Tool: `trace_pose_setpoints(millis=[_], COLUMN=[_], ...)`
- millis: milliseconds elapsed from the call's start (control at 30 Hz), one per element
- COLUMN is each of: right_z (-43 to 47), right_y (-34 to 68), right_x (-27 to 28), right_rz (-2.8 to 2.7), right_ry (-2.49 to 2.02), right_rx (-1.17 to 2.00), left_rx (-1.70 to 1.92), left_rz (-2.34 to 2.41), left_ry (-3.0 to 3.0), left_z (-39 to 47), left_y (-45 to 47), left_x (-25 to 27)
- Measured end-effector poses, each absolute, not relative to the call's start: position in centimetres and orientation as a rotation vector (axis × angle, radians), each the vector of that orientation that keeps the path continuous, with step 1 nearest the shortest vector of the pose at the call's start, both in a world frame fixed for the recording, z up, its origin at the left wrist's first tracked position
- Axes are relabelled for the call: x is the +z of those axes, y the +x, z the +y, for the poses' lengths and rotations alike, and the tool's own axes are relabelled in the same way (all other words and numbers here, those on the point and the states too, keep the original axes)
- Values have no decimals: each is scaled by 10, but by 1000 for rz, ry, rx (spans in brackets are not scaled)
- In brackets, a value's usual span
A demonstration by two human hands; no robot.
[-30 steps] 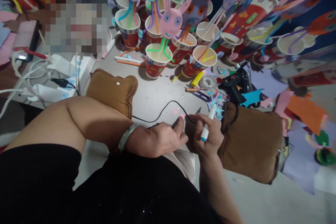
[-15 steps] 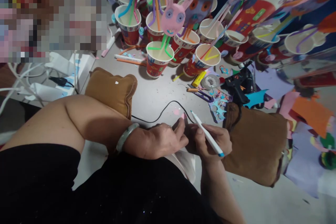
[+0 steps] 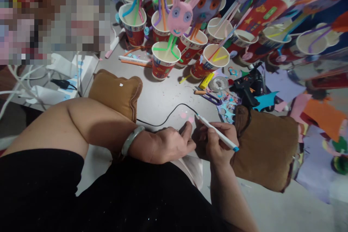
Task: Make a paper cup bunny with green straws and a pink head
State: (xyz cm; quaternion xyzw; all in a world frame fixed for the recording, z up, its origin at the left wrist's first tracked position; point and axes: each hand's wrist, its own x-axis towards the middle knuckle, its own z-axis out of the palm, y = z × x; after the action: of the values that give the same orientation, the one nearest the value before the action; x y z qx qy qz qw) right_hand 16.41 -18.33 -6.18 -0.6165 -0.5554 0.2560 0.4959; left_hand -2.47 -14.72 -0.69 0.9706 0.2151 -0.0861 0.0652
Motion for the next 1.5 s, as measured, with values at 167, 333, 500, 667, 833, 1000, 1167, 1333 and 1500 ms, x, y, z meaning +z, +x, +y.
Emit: trace_pose_setpoints(millis=[167,333,500,667,833,1000,1167,1333,1500], right_z=[-179,-179,-180,-180,-178,-176,-176,-176,-175], right_y=[164,165,168,169,166,165,166,166,165], right_x=[-58,-57,-60,-60,-55,-52,-52,-53,-52], right_rz=[-1291,-1349,-1455,-1578,-1633,-1651,-1669,-1667,-1679], right_ry=[-1475,-1487,-1462,-1485,-1495,-1471,-1466,-1465,-1462], right_rx=[688,627,549,471,424,414,398,400,386], left_rx=[-289,-190,-211,-264,-278,-289,-271,-294,-287], left_rz=[651,679,668,627,621,592,618,611,603], left_ry=[2888,2878,2890,2937,2968,2996,3005,3001,3019], left_z=[-145,-146,-147,-147,-147,-147,-148,-148,-147], left_y=[-25,-26,-26,-25,-26,-26,-26,-25,-25], left_x=[-3,-7,-9,-10,-11,-12,-12,-10,-11])
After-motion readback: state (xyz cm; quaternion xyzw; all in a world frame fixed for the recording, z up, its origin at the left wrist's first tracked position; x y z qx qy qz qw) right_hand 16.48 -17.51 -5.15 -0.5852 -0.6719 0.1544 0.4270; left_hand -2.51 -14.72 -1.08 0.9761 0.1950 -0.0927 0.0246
